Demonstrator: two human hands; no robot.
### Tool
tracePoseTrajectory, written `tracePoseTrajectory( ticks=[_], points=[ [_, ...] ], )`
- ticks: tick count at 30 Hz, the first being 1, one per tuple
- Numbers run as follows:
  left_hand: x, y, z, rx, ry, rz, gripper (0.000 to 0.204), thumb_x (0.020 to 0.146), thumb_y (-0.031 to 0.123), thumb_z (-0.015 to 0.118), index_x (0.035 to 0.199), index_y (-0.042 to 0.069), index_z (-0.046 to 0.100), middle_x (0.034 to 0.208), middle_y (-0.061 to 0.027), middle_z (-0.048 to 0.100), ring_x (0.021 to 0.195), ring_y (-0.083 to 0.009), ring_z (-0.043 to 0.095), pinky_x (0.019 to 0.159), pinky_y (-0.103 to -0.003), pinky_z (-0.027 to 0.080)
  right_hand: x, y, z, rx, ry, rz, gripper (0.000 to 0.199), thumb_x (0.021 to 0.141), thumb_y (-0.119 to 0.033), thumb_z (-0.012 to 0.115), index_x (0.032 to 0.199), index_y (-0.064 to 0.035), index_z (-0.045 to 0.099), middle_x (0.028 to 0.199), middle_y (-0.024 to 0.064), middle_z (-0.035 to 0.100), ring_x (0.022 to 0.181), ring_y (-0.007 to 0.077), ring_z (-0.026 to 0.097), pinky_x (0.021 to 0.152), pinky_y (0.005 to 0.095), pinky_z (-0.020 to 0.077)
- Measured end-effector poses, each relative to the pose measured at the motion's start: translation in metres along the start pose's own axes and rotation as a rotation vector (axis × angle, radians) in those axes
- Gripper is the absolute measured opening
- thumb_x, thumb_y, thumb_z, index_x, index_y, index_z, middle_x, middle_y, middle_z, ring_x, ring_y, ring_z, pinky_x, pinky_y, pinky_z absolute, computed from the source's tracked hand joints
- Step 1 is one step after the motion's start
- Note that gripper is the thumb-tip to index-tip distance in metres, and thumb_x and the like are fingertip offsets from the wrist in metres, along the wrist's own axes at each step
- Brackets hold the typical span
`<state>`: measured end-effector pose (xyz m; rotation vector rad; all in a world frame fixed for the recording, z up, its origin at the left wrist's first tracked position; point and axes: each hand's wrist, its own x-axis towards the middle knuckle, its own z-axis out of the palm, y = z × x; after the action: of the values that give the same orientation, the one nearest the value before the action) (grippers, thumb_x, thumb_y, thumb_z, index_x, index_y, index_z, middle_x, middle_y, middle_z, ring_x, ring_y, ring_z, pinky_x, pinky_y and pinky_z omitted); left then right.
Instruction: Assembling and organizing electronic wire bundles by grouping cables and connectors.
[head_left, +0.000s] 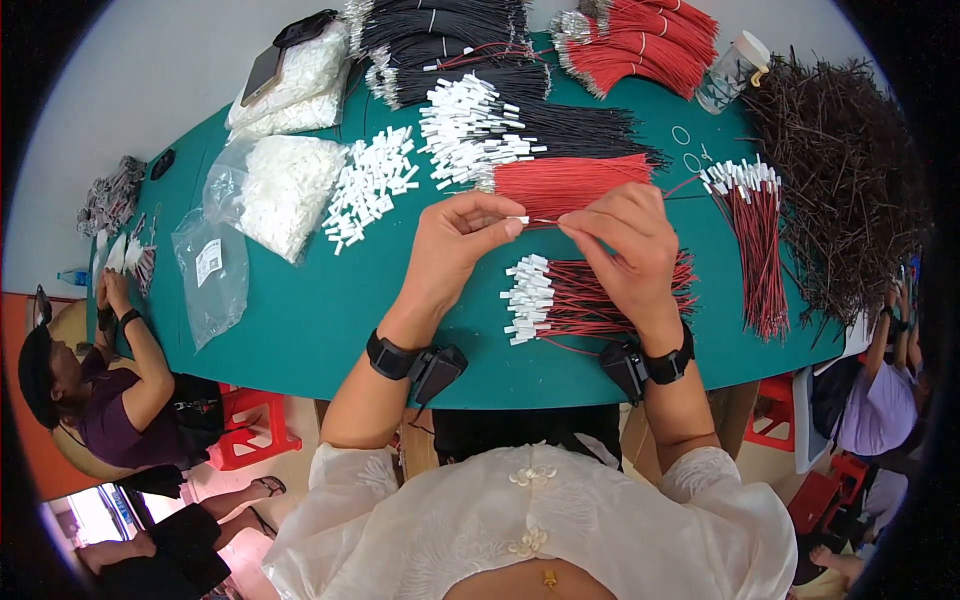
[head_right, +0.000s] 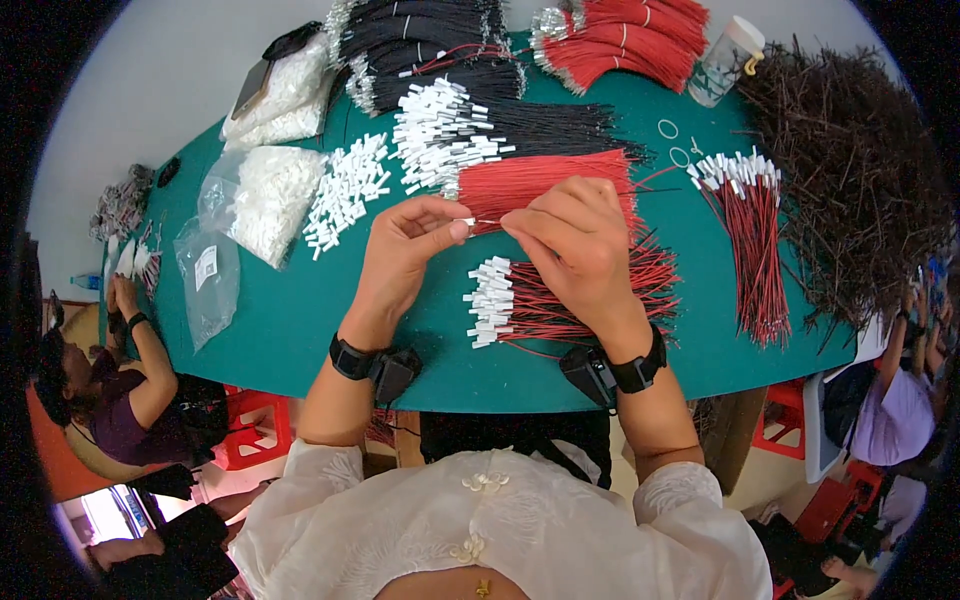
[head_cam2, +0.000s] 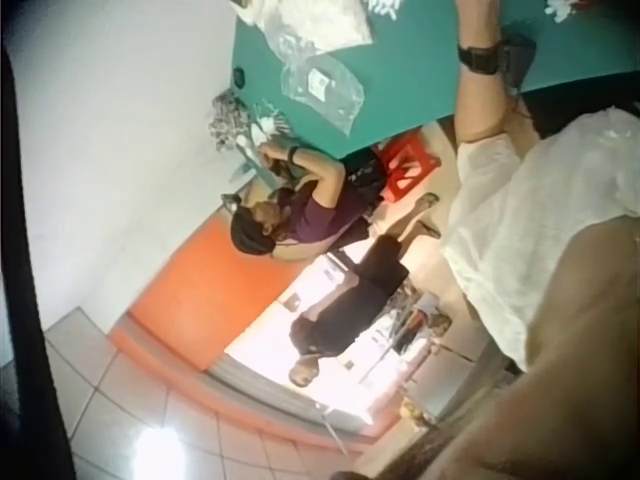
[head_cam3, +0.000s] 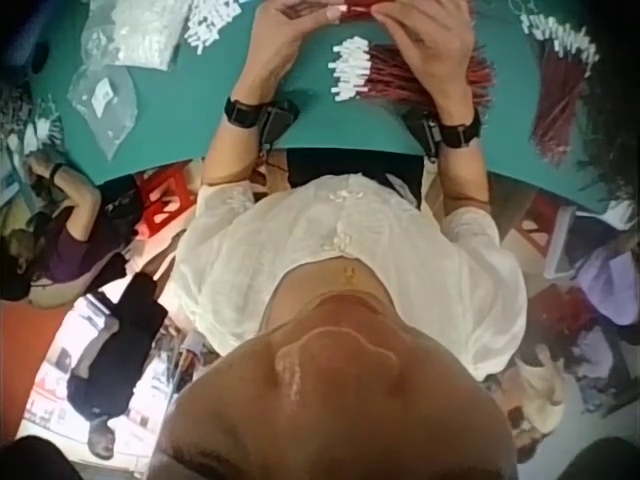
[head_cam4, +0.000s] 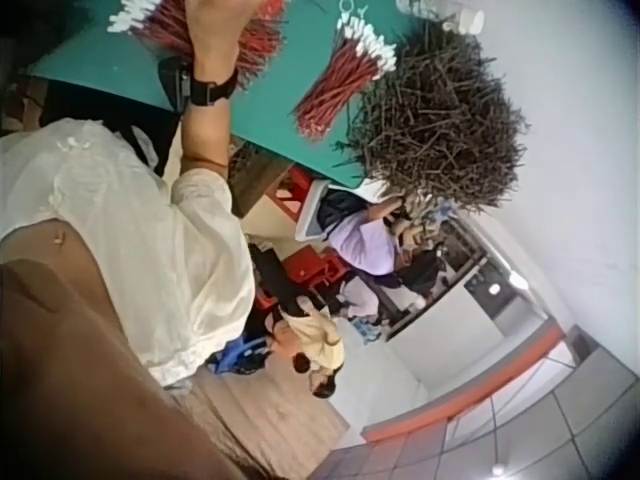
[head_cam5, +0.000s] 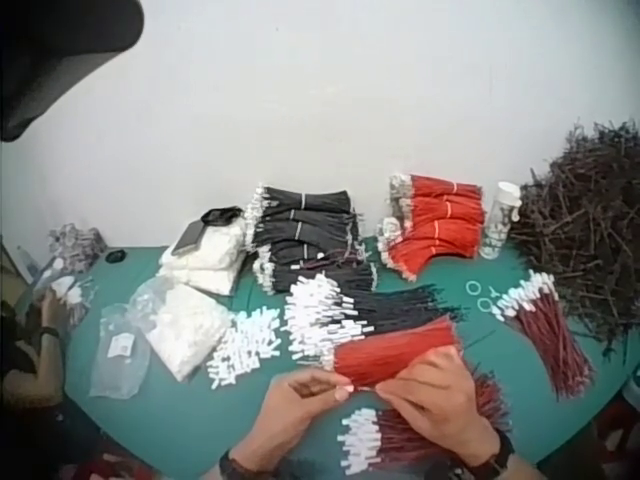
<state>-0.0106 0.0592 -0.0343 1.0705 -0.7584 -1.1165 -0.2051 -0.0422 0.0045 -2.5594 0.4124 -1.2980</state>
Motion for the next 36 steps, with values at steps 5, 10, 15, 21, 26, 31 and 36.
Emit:
tracePoseTrajectory(
  ticks=[5, 10, 15, 21, 26, 31, 36],
  points=[
    [0.0001, 0.0024, 0.0006, -0.022, -0.026, -0.022, 0.019, 0.087, -0.003, 0.077, 0.105, -0.002, 0.072, 0.102, -0.0089, 0.074, 0.094, -0.0134, 0.07, 0.086, -0.025, 0.056, -0.0007, 0.0004, 0.0029, 0.016, 0.004, -0.01, 0.017, 0.072, -0.002, 0.082, 0.088, -0.0064, 0.076, 0.08, 0.003, 0.067, 0.078, 0.0207, 0.061, 0.077, 0.0349, 0.044],
    [-0.0003, 0.0034, 0.0012, -0.024, -0.033, -0.03, 0.02, 0.086, -0.004, 0.078, 0.105, -0.003, 0.072, 0.1, -0.0098, 0.074, 0.092, -0.014, 0.071, 0.083, -0.026, 0.057, -0.0009, -0.0011, 0.004, 0.015, -0.008, -0.006, 0.018, 0.072, -0.002, 0.082, 0.088, -0.0065, 0.077, 0.08, 0.0027, 0.067, 0.078, 0.0207, 0.061, 0.077, 0.0349, 0.0441],
    [-0.0001, 0.0004, -0.0007, -0.013, -0.027, -0.021, 0.018, 0.085, -0.004, 0.078, 0.102, -0.004, 0.074, 0.096, -0.0106, 0.075, 0.086, -0.014, 0.071, 0.079, -0.026, 0.057, -0.0022, -0.0005, 0.0061, 0.032, -0.011, 0.01, 0.018, 0.071, -0.002, 0.082, 0.088, -0.007, 0.077, 0.08, 0.0023, 0.068, 0.079, 0.0207, 0.062, 0.078, 0.0351, 0.0444],
    [0.0001, 0.0003, 0.0023, 0.024, -0.007, -0.032, 0.016, 0.084, -0.004, 0.078, 0.1, -0.004, 0.075, 0.093, -0.0112, 0.075, 0.083, -0.014, 0.071, 0.077, -0.026, 0.057, -0.0037, 0.0009, 0.0078, 0.068, -0.041, 0.012, 0.017, 0.071, -0.003, 0.081, 0.087, -0.0076, 0.077, 0.082, 0.0024, 0.07, 0.08, 0.0213, 0.064, 0.079, 0.0347, 0.0456],
    [-0.0013, -0.0013, 0.0019, 0.032, -0.001, -0.034, 0.016, 0.084, -0.005, 0.078, 0.1, -0.004, 0.075, 0.093, -0.0116, 0.076, 0.082, -0.0141, 0.071, 0.077, -0.026, 0.057, -0.0037, 0.0031, 0.0084, 0.051, -0.048, 0.022, 0.016, 0.072, -0.003, 0.08, 0.087, -0.0077, 0.076, 0.082, 0.0031, 0.071, 0.081, 0.022, 0.064, 0.078, 0.0343, 0.0464],
    [-0.0006, -0.0017, 0.0041, 0.02, 0.0, -0.035, 0.016, 0.084, -0.004, 0.078, 0.1, -0.004, 0.075, 0.093, -0.012, 0.076, 0.082, -0.0141, 0.071, 0.076, -0.026, 0.057, -0.0037, 0.0032, 0.0095, 0.088, -0.05, 0.044, 0.016, 0.072, -0.003, 0.08, 0.086, -0.0071, 0.076, 0.081, 0.004, 0.07, 0.079, 0.0225, 0.064, 0.077, 0.0343, 0.0464],
    [-0.001, -0.0038, 0.0021, 0.045, 0.003, -0.026, 0.016, 0.085, -0.004, 0.079, 0.1, -0.004, 0.075, 0.094, -0.0123, 0.076, 0.083, -0.0142, 0.071, 0.076, -0.026, 0.058, -0.0019, 0.0035, 0.0094, 0.106, -0.061, 0.063, 0.015, 0.072, -0.002, 0.08, 0.086, -0.0057, 0.075, 0.08, 0.005, 0.069, 0.077, 0.0229, 0.063, 0.074, 0.0345, 0.0466]
  ],
)
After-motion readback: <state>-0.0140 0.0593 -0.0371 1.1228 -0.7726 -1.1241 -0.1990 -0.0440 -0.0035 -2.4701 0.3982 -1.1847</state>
